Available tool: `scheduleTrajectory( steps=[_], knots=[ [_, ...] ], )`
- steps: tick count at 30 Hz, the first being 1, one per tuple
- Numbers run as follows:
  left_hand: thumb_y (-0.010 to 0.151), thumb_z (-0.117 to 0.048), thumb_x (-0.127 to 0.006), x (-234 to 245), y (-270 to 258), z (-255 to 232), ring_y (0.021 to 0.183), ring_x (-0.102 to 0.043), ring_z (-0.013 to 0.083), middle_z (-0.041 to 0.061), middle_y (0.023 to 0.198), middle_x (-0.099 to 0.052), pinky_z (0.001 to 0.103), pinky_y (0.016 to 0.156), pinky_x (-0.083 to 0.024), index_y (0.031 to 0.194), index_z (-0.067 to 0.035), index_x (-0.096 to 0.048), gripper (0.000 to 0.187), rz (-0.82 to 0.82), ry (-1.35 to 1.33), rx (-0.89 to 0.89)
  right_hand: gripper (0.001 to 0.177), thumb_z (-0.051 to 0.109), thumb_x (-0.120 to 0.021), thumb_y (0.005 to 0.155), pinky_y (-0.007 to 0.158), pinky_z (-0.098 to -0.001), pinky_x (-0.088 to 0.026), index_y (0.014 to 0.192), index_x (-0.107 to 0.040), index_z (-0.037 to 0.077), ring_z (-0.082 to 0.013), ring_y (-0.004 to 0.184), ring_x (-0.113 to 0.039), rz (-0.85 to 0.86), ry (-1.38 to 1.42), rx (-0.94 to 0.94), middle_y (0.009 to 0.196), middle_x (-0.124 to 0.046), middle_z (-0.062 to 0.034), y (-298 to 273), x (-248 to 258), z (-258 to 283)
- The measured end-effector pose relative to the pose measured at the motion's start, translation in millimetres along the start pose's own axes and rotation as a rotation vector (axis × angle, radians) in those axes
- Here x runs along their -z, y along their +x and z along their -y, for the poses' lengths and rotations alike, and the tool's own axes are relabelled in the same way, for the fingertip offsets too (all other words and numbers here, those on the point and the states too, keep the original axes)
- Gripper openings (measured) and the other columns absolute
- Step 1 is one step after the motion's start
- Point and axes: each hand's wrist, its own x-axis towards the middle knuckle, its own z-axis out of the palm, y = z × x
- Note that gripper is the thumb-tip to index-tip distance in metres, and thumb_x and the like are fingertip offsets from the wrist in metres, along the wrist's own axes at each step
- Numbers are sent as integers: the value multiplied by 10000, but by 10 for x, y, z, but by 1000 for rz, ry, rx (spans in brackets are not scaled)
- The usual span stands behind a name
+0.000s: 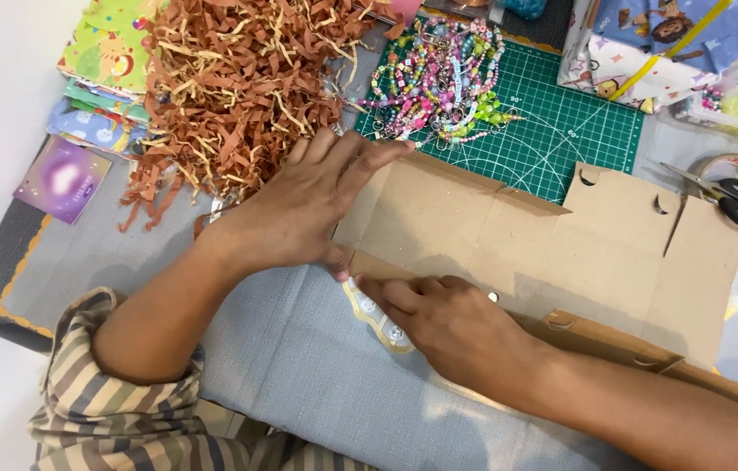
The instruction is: A person is seen folding a flat cardboard cutout into a small rectangular box, carefully tucking in the side flaps and tabs to secure the structure.
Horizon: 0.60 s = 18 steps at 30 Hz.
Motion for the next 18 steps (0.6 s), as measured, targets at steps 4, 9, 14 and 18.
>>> scheduleTrajectory(
  steps=[4, 9, 14, 18],
  knots=[
    [320, -546, -1223, 40, 26, 78, 1421, -388, 410, 170, 1589, -439, 516, 1161, -340, 1838, -217, -233, 1842, -19, -34, -8, 785, 38, -598, 1003, 804, -512, -623, 1777, -475, 92, -344, 938, -752, 20, 176, 16, 1339, -662, -39, 22, 154, -129],
    [489, -899, -1027, -44, 96, 90, 1643, -247, 423, 74, 1822, -372, 634, 1279, -236, 1821, -247, -296, 1653, -107, -152, -45, 603, 37, -663, 1081, 1050, -483, -541, 1680, -591, 41, -352, 1188, -729, -279, 379, 23, 1361, -761, -107, -210, 592, -424],
    [933, -1013, -526, -262, 134, 51, 1559, -429, 364, -9, 1870, -465, 513, 1056, -393, 1848, -201, -355, 1235, -212, 299, 43, 671, 94, -676, 1018, 1199, -545, -485, 1680, -586, 33, -416, 1446, -622, -379, -64, -369, 1554, -674, -177, -470, 437, -751],
    [1084, -900, -382, -369, 144, 81, 1519, -528, 305, -4, 1821, -557, 475, 981, -351, 1827, -184, -432, 1033, -291, 441, 47, 676, 241, -677, 1052, 1248, -495, -462, 1698, -591, 59, -339, 1412, -683, -336, -163, -388, 1557, -729, -126, -406, 219, -838]
  ],
)
